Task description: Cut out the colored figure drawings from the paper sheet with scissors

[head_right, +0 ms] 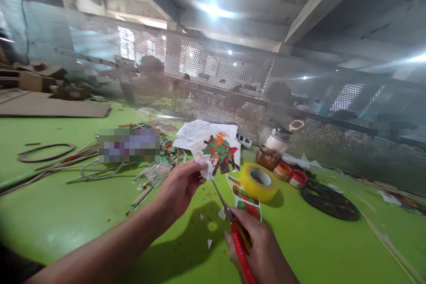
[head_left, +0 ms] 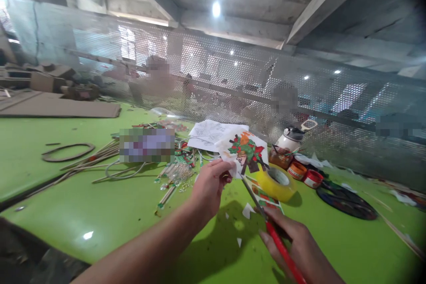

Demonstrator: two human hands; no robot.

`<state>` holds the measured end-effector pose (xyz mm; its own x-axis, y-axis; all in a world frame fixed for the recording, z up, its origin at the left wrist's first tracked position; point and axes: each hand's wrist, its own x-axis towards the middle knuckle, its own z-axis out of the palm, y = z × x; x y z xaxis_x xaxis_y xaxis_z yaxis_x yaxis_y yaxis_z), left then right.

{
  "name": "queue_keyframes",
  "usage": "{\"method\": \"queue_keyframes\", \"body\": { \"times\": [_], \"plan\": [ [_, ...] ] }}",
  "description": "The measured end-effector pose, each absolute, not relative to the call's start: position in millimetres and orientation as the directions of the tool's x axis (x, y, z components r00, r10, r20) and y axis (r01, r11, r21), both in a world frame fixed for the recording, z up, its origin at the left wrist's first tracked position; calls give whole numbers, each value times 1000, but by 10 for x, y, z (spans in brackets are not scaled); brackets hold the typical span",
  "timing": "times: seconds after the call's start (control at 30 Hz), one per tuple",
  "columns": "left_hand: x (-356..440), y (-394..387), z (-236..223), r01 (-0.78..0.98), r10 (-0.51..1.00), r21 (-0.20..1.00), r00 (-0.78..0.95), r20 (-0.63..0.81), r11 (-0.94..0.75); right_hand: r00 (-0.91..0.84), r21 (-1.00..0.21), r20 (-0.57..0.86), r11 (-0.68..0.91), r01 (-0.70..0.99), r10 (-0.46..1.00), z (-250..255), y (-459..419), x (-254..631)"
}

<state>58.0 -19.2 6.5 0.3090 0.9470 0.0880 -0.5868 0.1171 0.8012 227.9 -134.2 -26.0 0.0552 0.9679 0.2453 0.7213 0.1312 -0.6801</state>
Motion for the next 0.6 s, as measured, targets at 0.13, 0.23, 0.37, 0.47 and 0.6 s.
{"method": "queue_keyframes", "body": {
  "times": [0.13,0.23,0.37,0.47,0.6],
  "plan": [
    [554,-139,53,-595,949,801,282,137,62,80,-847,4,-39,530,997,-259,-1373,2250],
    [557,-128,72,-624,942,776,307,138,90,42,-887,-38,-53,459,998,-256,-1386,2278],
    [564,-121,115,-669,942,719,331,59,190,5,-938,-40,-39,345,999,-216,-1410,2315],
    [559,-108,126,-688,945,693,326,30,216,-11,-953,-44,-38,299,999,-201,-1409,2323],
    [559,-106,118,-691,945,690,325,32,215,-25,-940,-62,-50,336,998,-215,-1378,2344]
  ]
}}
